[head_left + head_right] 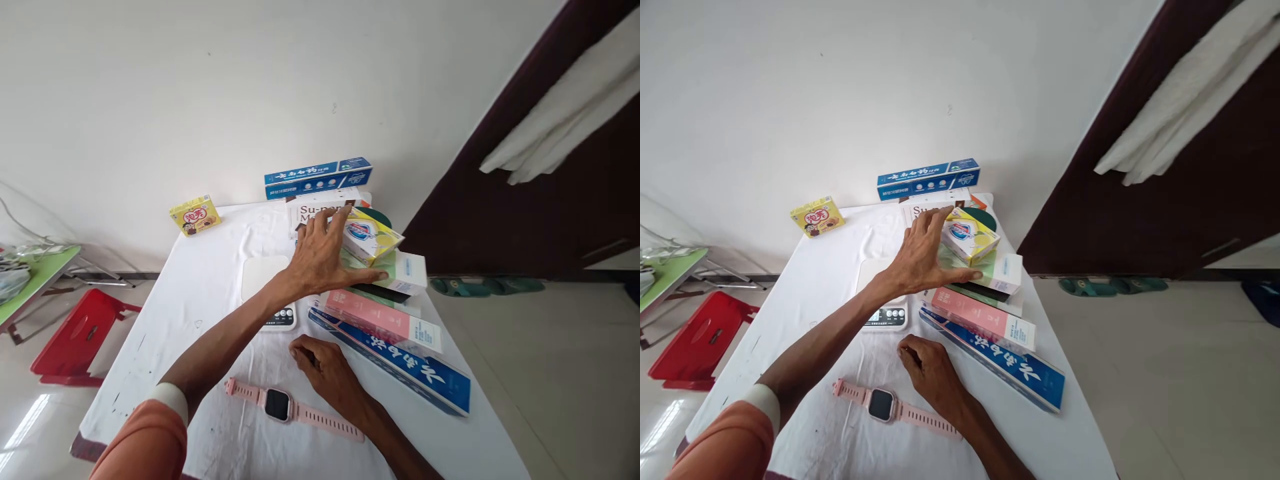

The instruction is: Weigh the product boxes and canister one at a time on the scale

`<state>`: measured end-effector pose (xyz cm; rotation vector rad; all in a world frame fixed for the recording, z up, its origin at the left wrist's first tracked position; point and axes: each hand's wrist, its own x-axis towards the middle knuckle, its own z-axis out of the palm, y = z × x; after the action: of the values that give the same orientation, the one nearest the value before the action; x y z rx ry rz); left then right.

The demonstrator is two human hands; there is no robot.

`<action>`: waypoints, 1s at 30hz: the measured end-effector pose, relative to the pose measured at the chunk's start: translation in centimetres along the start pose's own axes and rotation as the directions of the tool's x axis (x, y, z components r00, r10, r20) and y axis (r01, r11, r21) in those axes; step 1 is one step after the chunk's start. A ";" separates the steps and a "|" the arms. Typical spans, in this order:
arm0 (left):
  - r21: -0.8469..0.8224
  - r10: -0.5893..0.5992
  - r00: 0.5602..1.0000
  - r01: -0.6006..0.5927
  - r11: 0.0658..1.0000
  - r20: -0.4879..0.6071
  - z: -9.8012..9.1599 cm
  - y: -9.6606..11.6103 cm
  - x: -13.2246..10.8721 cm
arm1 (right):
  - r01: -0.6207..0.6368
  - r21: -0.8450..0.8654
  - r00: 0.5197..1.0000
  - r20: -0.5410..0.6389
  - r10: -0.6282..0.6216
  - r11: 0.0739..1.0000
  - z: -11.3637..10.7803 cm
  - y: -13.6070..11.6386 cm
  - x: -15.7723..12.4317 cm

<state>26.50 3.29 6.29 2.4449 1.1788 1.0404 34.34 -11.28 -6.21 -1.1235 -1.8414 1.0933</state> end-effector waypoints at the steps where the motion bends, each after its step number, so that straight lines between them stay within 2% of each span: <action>1: -0.022 0.017 0.999 -0.018 1.000 -0.030 -0.6 -0.5 -0.6 | -0.004 -0.006 1.000 0.000 0.004 1.000 0.0 0.0 0.0; 4: -0.061 0.034 0.985 -0.044 0.997 -0.168 -2.9 -3.8 -3.1 | -0.011 -0.023 1.000 0.005 0.011 1.000 0.0 0.2 0.0; 6: -0.033 -0.028 0.965 0.020 0.999 -0.262 -5.0 -7.7 -5.0 | -0.017 -0.022 1.000 0.011 0.017 1.000 0.0 0.3 0.0; 8: 0.034 -0.133 0.932 0.153 0.988 -0.337 -7.5 -12.6 -6.6 | -0.028 -0.019 1.000 0.013 0.028 0.999 -0.1 0.3 0.0; 10: 0.091 -0.277 0.864 0.344 0.935 -0.420 -10.4 -17.9 -7.6 | -0.047 -0.023 0.999 0.013 0.048 0.999 -0.1 0.3 0.0; 12: 0.158 -0.433 0.756 0.566 0.809 -0.491 -13.4 -22.8 -7.6 | -0.072 -0.029 0.997 0.019 0.073 0.997 -0.1 0.4 0.0; 13: 0.204 -0.494 0.709 0.652 0.730 -0.503 -15.0 -24.9 -7.3 | -0.084 -0.032 0.996 0.022 0.085 0.996 -0.1 0.5 0.0; 14: 0.246 -0.533 0.684 0.701 0.669 -0.498 -16.4 -26.9 -6.8 | -0.095 -0.038 0.995 0.021 0.096 0.995 -0.2 0.6 0.1; 17: 0.336 -0.646 0.661 0.751 0.569 -0.383 -19.9 -31.3 -4.9 | -0.128 -0.060 0.991 0.026 0.130 0.990 -0.1 1.0 0.1; 20: 0.347 -0.742 0.627 0.768 0.538 -0.237 -21.5 -33.8 -3.2 | -0.173 -0.059 0.984 0.034 0.175 0.983 -0.1 1.3 0.2; 24: 0.357 -0.765 0.610 0.774 0.522 -0.204 -21.1 -35.1 -2.5 | -0.213 -0.039 0.976 0.027 0.214 0.976 -0.1 1.5 0.2; 27: 0.317 -0.761 0.625 0.767 0.558 -0.174 -20.5 -34.5 -3.6 | -0.213 -0.039 0.976 0.027 0.214 0.976 -0.1 1.5 0.2; 30: 0.144 -0.740 0.630 0.776 0.614 -0.238 -20.7 -32.3 -5.5 | -0.198 -0.048 0.979 0.028 0.200 0.979 -0.2 1.2 0.4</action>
<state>-9.16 18.16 2.87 1.6401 2.2270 0.8334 34.77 -10.55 -7.19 -1.3472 -1.8165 1.1932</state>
